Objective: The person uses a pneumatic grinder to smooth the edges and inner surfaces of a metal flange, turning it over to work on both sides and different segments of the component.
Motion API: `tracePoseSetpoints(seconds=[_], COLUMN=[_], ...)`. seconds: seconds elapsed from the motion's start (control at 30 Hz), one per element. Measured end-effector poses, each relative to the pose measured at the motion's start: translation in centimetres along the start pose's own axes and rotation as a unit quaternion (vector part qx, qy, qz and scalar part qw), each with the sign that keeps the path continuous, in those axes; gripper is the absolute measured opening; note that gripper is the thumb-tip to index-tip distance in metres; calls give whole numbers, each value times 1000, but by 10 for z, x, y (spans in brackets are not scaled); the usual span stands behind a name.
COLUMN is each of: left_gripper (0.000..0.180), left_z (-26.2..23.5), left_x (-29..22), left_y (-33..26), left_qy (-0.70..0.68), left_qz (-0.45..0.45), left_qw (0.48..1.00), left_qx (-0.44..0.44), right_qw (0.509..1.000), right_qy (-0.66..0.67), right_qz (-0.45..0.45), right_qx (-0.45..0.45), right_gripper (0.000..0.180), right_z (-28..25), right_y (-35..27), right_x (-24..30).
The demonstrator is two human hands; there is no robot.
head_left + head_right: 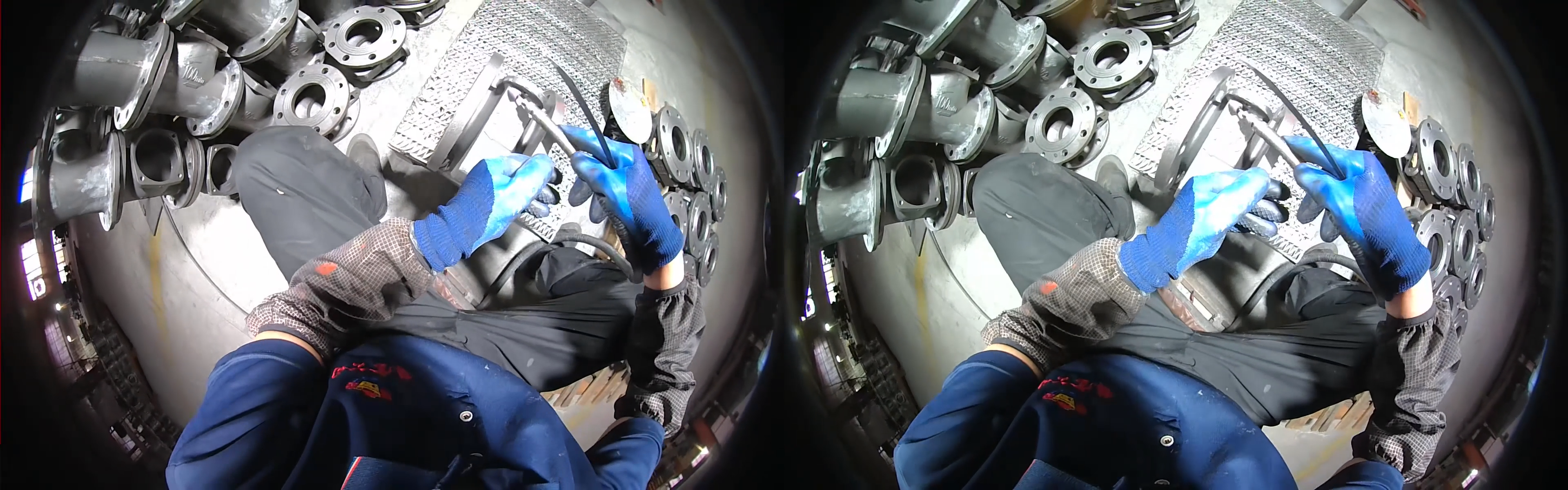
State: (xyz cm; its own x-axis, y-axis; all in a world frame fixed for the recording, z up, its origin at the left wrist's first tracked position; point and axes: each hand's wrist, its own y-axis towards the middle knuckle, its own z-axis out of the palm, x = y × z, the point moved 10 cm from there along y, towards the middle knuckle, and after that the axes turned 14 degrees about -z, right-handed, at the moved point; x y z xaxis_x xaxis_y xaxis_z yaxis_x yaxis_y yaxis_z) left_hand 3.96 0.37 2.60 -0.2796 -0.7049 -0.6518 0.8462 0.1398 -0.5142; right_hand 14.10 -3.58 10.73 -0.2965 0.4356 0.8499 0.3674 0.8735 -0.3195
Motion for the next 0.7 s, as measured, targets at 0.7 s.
tracePoseSetpoints(seconds=[0.7], left_gripper=[37], left_z=[-105], left_x=[-121], left_y=[-33], left_qy=[99], left_qz=[157], left_qw=[973], left_qx=[-140], right_qw=[924], right_qy=[287], right_qz=[-151], right_qx=[-201], right_gripper=[56], right_z=[-7], right_y=[-14], right_x=[-97])
